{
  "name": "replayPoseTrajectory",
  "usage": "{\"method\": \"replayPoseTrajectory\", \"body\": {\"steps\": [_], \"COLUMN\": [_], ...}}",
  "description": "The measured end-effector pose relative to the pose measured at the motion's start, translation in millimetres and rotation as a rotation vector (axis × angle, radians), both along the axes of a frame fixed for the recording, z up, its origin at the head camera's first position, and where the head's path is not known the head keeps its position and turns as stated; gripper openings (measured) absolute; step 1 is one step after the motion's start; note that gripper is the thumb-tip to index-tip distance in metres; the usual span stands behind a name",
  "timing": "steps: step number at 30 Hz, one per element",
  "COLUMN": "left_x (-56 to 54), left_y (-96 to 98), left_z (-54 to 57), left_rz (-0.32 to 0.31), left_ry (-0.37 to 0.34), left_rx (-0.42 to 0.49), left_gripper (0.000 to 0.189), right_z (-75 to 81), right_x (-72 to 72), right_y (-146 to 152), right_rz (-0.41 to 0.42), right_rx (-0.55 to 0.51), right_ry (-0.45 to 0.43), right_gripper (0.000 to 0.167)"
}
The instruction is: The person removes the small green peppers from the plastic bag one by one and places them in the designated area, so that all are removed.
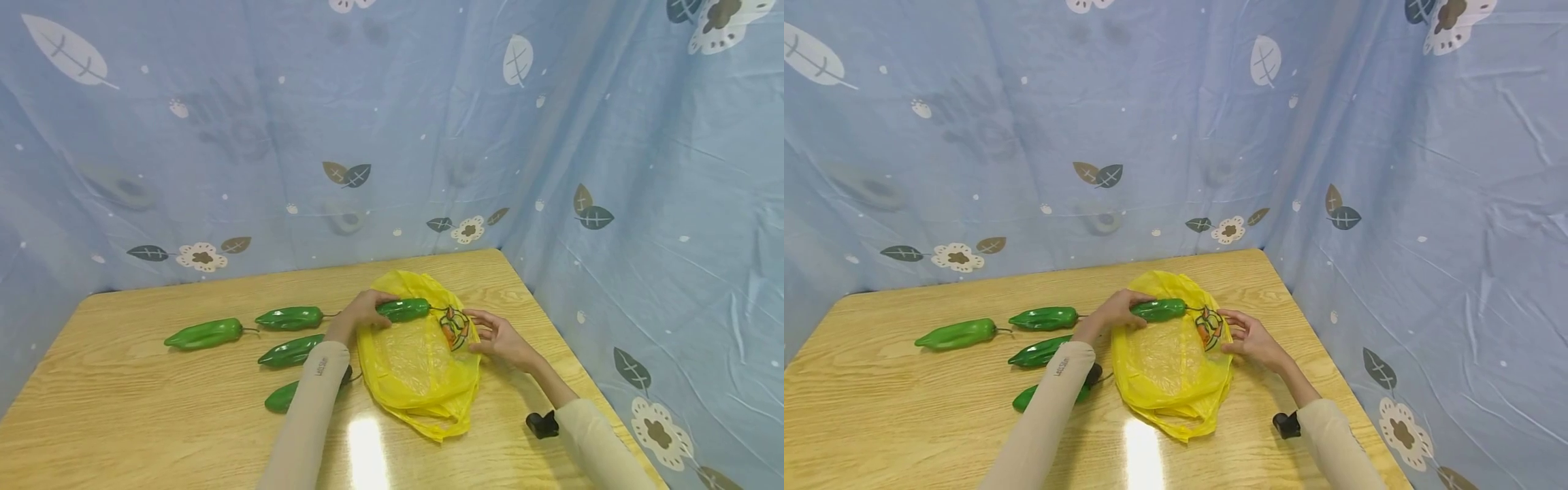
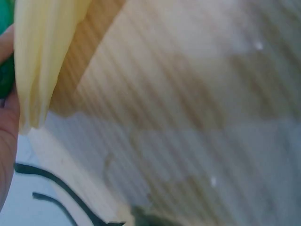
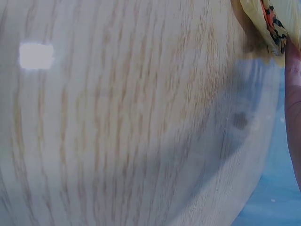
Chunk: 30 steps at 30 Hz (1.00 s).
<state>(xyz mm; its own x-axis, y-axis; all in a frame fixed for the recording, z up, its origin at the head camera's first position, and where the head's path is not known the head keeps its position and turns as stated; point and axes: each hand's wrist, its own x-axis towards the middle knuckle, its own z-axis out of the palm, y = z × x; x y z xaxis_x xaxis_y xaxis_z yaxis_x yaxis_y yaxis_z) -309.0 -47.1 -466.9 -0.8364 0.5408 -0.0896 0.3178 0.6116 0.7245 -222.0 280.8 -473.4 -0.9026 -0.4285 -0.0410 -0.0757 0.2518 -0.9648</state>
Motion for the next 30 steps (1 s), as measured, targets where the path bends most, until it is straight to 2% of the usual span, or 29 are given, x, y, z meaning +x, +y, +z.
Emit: {"method": "replayPoseTrajectory", "body": {"steps": [3, 6, 11, 17, 22, 26, 30], "left_x": [0.6, 1.3, 3.6, 5.7, 8.4, 13.7, 19.1], "left_y": [-2.8, -5.3, -9.6, -18.8, -27.9, -34.5, -42.9], "left_z": [1.8, 4.2, 10.1, 21.8, 38.8, 56.2, 67.4], "left_rz": [0.026, 0.026, -0.011, -0.103, -0.171, -0.155, -0.134], "left_ry": [-0.006, -0.016, -0.044, -0.038, 0.025, 0.021, 0.047], "left_rx": [0.039, 0.100, 0.162, 0.157, 0.139, 0.182, 0.212], "left_gripper": [0.059, 0.059, 0.056, 0.053, 0.050, 0.051, 0.051], "right_z": [-1.0, -1.0, -0.2, -0.8, -1.1, -0.8, -0.5], "right_x": [-1.3, -1.5, -0.5, 0.4, 0.5, 0.6, 0.8], "right_y": [-1, -1, -2, 1, 1, 0, 0], "right_rz": [0.000, -0.005, -0.004, -0.008, -0.007, -0.007, -0.001], "right_rx": [-0.004, 0.000, -0.002, 0.005, 0.006, 0.006, 0.000], "right_ry": [-0.007, -0.005, -0.003, 0.026, 0.040, 0.039, 0.042], "right_gripper": [0.071, 0.071, 0.071, 0.071, 0.071, 0.071, 0.071]}}
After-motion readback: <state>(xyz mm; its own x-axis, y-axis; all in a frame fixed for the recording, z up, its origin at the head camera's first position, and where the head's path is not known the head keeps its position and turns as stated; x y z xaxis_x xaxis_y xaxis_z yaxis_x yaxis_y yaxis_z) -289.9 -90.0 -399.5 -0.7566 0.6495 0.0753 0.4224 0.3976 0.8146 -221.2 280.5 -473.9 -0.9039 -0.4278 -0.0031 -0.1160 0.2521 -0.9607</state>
